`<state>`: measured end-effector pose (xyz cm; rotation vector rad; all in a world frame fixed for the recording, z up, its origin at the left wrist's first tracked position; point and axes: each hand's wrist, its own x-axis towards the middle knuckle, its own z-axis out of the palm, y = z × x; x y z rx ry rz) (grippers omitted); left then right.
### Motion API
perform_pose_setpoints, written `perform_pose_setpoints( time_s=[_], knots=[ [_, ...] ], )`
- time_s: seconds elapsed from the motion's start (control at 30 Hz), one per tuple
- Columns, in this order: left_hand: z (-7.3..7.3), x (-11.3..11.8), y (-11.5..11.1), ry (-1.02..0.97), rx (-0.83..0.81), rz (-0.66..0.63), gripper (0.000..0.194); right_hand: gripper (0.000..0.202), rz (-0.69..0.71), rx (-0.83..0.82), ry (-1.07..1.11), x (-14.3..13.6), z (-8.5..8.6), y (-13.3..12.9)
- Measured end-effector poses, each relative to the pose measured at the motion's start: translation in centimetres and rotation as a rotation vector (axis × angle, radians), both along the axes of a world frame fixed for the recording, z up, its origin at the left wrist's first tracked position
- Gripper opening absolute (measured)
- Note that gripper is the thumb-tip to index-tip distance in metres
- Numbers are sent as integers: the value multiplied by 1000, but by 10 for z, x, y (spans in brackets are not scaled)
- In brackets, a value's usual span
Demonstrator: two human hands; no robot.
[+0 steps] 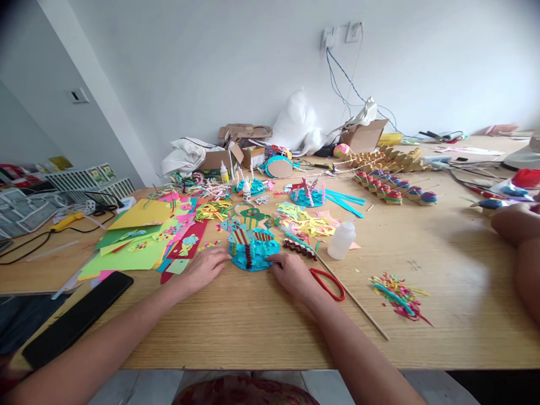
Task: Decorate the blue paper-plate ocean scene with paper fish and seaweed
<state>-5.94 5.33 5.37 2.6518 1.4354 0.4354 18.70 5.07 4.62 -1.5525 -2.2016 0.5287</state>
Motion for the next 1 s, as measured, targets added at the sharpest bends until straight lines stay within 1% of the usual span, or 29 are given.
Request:
perform_pose_setpoints(
  time_s=[0.17, 0.3, 0.5, 0.6, 0.63, 0.7, 0.83, 0.93, 1.0],
  knots=[
    [2, 2, -3, -4, -10, 3, 25, 38, -10, -9, 36, 1, -3, 2],
    [6, 4, -10, 25, -16, -11, 22, 38, -24, -9, 62, 1, -4, 4],
    [10, 22, -33, 81, -23, -148, 20, 33, -90, 26, 85, 1, 1, 2],
    [11, 29, -40, 118, -33, -202, 21, 29, -103, 49, 80, 2, 4, 1],
    [11, 30, -41, 114, -38, -197, 20, 28, -103, 54, 78, 2, 5, 1],
    [11, 27, -38, 76, -48, -146, 19, 27, -101, 61, 73, 2, 5, 0],
    [9, 10, -25, -7, -28, -30, 15, 28, -93, 79, 60, 2, 3, 0],
    [3, 0, -15, 8, 18, -10, 18, 29, -76, 94, 42, 2, 1, 0],
    [0, -3, -11, 28, 34, -7, 22, 29, -66, 102, 30, 2, -1, -1]
  ],
)
